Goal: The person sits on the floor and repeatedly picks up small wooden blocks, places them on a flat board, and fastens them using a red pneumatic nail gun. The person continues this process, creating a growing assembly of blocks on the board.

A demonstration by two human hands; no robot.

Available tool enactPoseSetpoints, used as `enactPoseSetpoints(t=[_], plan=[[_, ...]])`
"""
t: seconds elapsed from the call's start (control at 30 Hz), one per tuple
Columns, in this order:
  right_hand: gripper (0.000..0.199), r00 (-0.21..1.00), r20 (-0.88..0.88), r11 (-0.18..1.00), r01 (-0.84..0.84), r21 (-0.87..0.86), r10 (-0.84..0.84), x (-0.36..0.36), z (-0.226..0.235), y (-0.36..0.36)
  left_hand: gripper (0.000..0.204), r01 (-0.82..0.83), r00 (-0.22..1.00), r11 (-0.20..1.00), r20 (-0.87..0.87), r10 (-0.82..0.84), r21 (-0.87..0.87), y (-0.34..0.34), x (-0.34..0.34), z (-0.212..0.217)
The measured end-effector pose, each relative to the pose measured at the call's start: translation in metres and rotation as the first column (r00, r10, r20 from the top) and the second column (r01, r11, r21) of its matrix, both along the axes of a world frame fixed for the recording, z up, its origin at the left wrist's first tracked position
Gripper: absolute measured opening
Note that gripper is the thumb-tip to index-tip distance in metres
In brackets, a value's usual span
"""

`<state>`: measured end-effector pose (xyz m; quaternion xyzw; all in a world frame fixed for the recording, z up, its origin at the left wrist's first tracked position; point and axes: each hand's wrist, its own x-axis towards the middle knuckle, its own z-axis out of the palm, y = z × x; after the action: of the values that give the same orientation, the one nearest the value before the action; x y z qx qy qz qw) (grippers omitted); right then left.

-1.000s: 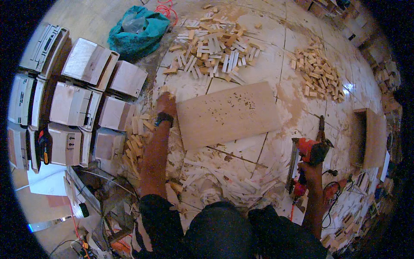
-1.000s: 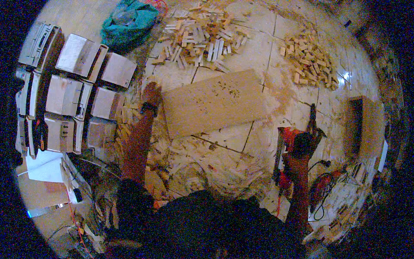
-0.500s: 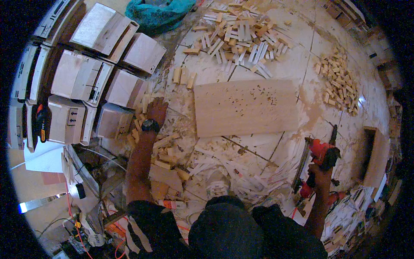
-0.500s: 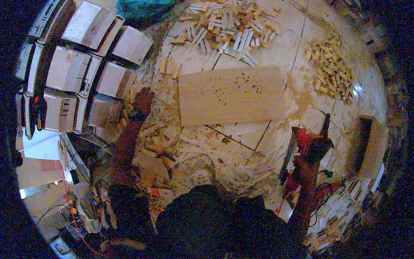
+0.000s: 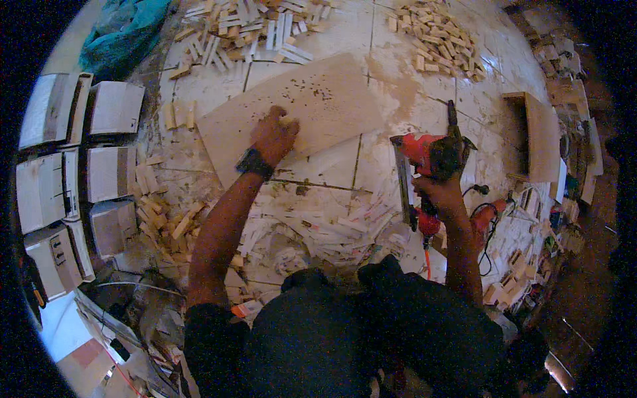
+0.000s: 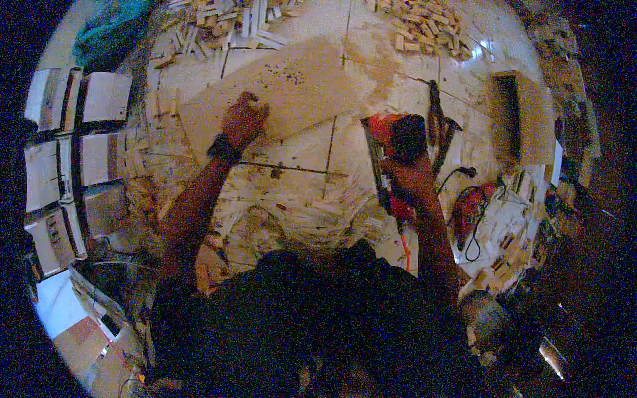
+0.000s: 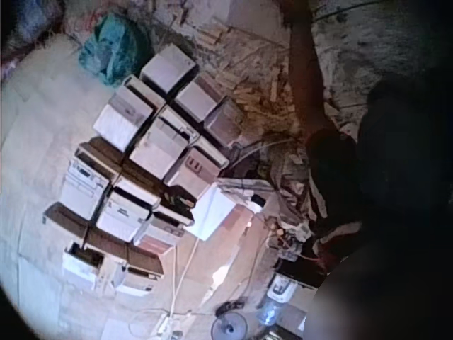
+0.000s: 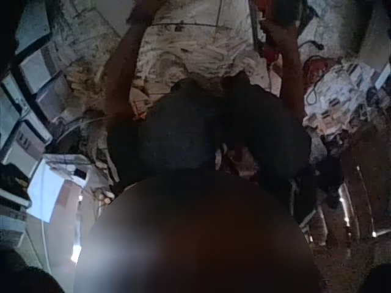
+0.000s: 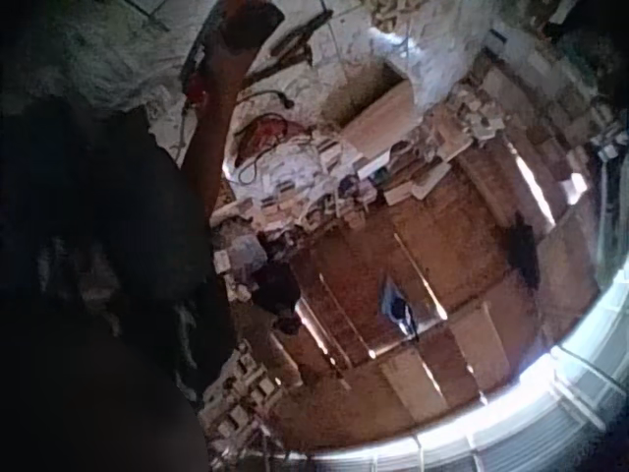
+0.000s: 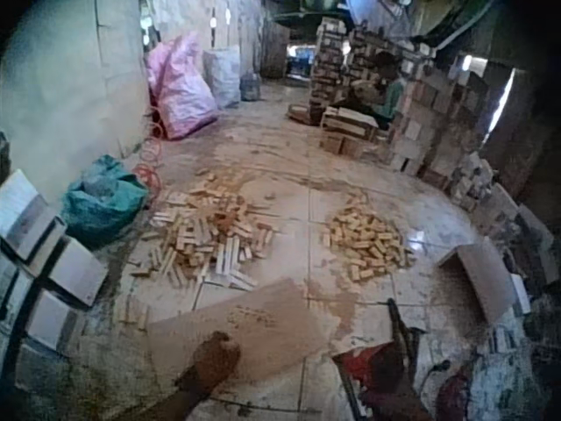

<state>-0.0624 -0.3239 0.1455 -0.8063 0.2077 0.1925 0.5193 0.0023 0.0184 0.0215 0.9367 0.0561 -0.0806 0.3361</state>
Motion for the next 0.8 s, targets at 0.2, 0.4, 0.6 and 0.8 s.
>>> enactPoseSetpoints(t=[0.2,0.4,0.6,0.8], plan=[[0.032,0.998,0.030,0.998,0.059,-0.005,-0.059,-0.007,0.013,-0.015,0.043,-0.049,0.999,0.999,-0.020,0.048,-0.014,-0.045,0.026,-0.015],[0.039,0.999,0.027,0.999,0.035,-0.020,-0.035,-0.007,0.010,-0.033,0.031,0.042,0.962,0.988,0.261,-0.080,0.147,-0.062,-0.041,-0.007],[0.041,0.998,0.066,0.999,0.016,-0.031,-0.014,-0.004,0.001,-0.030,0.025,0.268,0.948,0.936,0.110,-0.298,0.228,-0.086,-0.090,-0.030],[0.040,0.997,-0.034,0.998,0.066,0.024,-0.065,-0.001,0.007,-0.016,0.017,0.188,0.981,0.953,-0.011,-0.191,0.239,-0.078,-0.083,-0.029]])
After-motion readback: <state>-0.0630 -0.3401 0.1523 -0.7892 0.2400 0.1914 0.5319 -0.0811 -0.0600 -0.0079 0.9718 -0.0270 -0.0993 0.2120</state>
